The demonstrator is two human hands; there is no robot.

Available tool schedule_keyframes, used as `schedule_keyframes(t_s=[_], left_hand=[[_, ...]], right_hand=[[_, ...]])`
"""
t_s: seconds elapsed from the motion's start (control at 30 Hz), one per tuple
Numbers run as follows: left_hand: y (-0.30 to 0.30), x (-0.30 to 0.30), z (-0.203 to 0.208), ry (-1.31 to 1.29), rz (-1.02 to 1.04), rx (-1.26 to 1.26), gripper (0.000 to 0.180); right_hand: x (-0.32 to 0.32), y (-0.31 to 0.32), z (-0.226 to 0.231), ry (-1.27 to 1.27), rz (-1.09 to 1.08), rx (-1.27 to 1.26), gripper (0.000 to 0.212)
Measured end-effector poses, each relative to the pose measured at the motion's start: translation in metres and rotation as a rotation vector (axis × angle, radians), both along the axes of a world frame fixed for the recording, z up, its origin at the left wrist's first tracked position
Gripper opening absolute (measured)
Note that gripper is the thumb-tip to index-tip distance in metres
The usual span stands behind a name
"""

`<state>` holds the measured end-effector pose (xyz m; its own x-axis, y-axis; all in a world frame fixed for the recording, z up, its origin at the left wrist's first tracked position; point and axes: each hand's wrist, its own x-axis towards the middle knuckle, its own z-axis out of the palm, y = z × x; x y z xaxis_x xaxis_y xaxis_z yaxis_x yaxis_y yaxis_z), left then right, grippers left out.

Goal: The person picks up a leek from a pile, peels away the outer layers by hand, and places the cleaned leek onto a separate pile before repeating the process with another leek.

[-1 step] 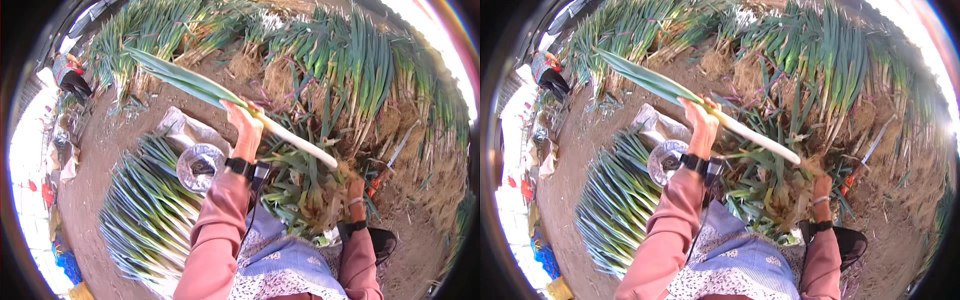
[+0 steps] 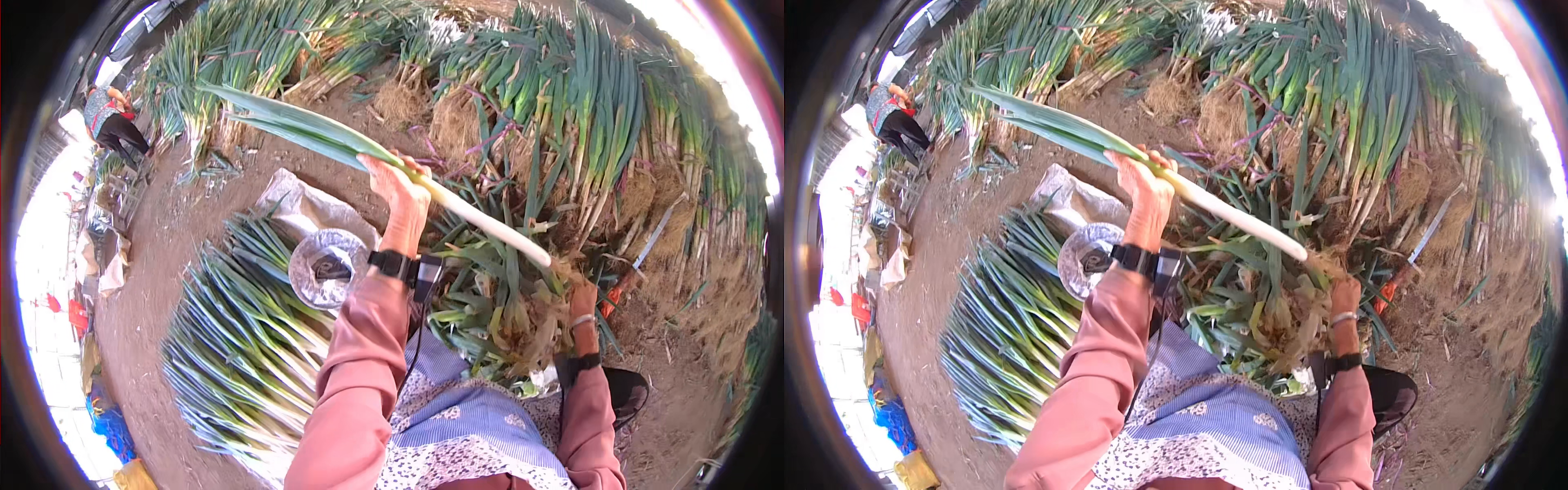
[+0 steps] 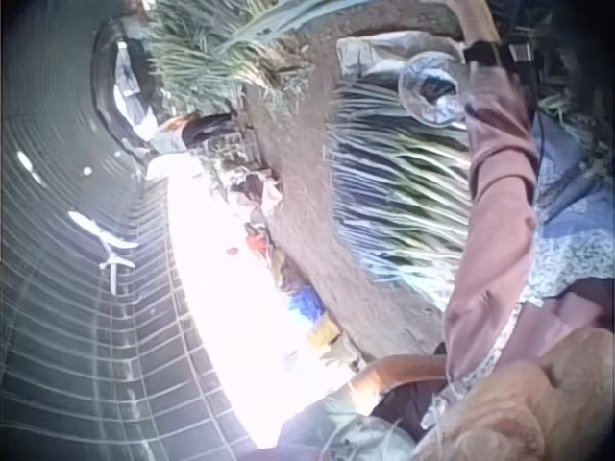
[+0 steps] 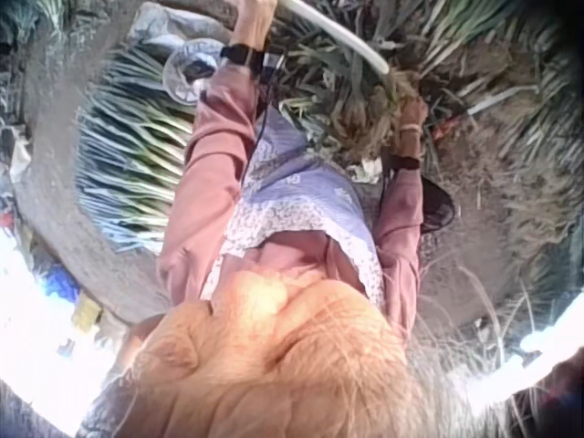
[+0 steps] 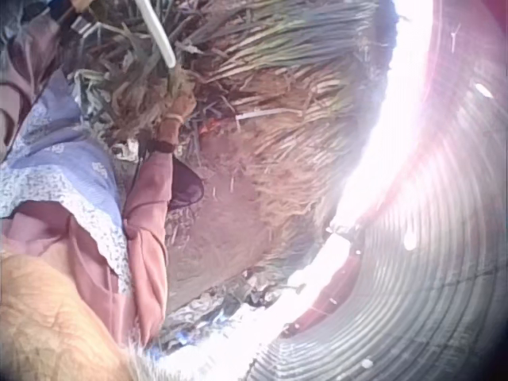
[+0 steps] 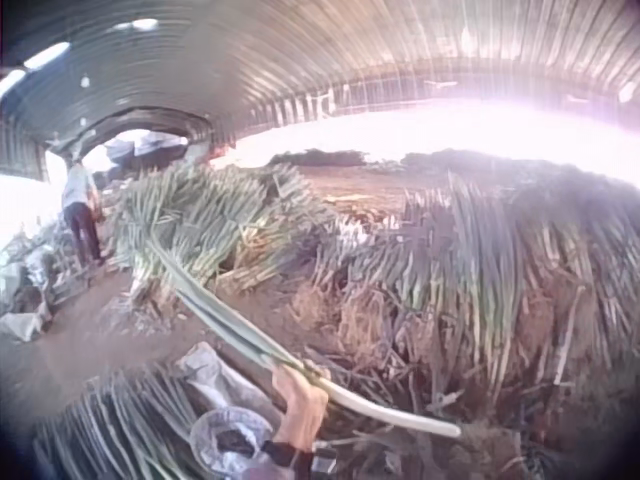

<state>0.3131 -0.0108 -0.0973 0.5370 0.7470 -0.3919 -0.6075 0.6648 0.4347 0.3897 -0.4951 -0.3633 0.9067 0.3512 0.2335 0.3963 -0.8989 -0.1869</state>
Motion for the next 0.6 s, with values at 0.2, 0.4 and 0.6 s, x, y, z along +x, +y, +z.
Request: schedule_keyframes(t_s=[0.2, 0.4, 0.6], left_hand=[[0.112, -0.071, -0.012, 0.068, 0.193, 0.534, 0.067], [0.220, -0.184, -0.018, 0.551, 0.705, 0.372, 0.059], [0.230, -0.523, -0.124, 1.657, 0.518, 1.343, 0.061]], right_hand=[[0.009, -0.081, 0.017, 0.131, -0.321, 0.228, 0.022], [-0.013, -0.005, 0.096, 0.343, -0.558, 0.407, 0.025], [-0.020, 0.044, 0.139, 0.380, -0.468, 0.183, 0.031]])
